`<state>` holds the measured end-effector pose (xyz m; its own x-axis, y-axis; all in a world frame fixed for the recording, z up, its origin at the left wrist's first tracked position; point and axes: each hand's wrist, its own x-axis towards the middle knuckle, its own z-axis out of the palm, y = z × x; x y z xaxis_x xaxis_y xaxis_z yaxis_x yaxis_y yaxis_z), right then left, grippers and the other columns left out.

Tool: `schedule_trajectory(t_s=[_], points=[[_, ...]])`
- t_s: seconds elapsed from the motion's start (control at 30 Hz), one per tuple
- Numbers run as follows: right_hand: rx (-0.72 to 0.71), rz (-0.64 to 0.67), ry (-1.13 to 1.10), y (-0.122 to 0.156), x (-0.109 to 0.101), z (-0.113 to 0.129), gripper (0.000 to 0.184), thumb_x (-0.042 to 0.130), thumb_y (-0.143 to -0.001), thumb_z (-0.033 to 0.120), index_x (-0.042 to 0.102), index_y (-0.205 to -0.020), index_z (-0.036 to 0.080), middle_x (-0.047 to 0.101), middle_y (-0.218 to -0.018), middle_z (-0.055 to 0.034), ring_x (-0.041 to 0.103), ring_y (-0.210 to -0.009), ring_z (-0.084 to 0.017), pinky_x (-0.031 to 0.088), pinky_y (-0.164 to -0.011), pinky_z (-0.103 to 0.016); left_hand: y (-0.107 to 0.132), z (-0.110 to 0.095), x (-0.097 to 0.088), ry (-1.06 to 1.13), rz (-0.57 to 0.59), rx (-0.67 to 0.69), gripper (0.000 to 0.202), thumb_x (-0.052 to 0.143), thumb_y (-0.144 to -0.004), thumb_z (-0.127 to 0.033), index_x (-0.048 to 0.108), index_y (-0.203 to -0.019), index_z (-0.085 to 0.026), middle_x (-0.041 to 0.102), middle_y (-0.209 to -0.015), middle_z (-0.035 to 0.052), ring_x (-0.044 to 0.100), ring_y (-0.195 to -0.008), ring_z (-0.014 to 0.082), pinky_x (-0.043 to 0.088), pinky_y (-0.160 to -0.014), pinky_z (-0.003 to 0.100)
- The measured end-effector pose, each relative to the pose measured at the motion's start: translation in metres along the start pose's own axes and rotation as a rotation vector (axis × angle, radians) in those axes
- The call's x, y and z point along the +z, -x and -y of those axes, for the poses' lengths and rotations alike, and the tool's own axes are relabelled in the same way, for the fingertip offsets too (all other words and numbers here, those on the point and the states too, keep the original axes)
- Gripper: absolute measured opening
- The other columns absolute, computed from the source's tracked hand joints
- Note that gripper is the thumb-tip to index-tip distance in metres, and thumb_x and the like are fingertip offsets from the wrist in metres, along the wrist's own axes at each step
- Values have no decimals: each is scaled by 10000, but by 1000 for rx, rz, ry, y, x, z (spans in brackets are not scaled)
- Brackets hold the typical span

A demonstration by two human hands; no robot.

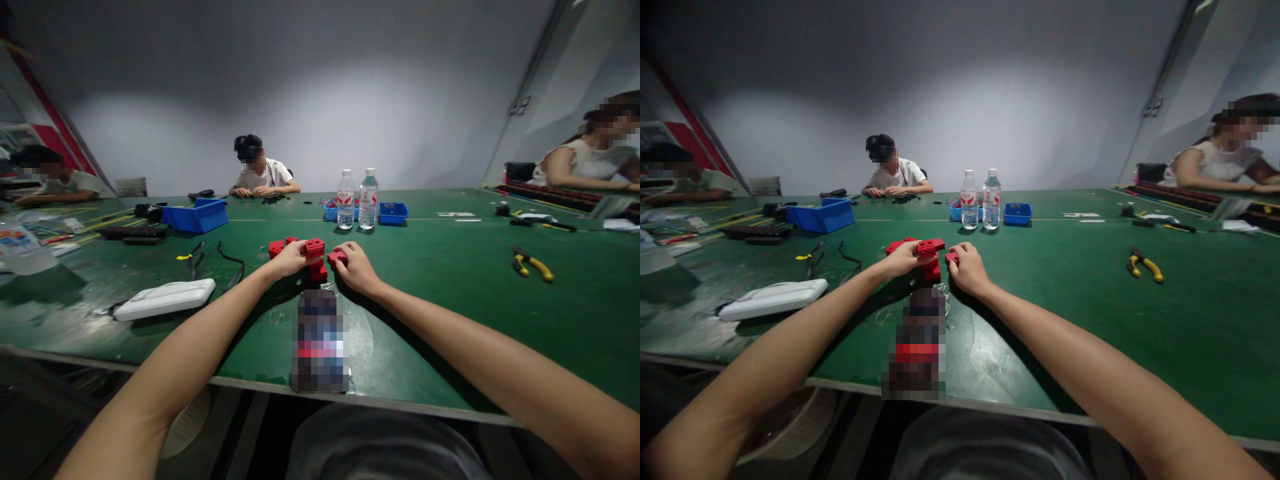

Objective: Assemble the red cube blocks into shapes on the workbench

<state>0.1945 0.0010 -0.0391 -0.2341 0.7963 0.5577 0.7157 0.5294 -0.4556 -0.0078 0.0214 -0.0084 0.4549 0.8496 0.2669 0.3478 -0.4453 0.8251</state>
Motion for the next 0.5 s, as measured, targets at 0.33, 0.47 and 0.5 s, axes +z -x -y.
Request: schedule_trajectory(t_s=[0.33,0.47,0.5], points=[[-103,281,145,2,-4,-3,378,501,-907,284,601,-1264,208,545,-1286,-162,535,-1163,-278,408,-955,-426,-1,11,-9,32,27,-33,618,718,-705,-496,558,-1163,-113,638,-1191,158,621,-1035,249,475,-910,396],[-121,236,67,2,-4,-5,336,587,-866,333,654,-1154,175,574,-1138,-131,585,-980,-217,444,-889,-343,-2,10,-7,-54,95,33,561,678,-752,-449,556,-1189,-118,627,-1218,149,604,-1083,255,459,-942,393],[-111,225,65,2,-3,-5,358,608,-851,357,650,-1153,167,573,-1111,-128,582,-965,-216,447,-879,-338,-2,11,-7,-84,99,42,538,660,-767,-448,566,-1177,-114,638,-1196,146,607,-1075,256,459,-940,391]])
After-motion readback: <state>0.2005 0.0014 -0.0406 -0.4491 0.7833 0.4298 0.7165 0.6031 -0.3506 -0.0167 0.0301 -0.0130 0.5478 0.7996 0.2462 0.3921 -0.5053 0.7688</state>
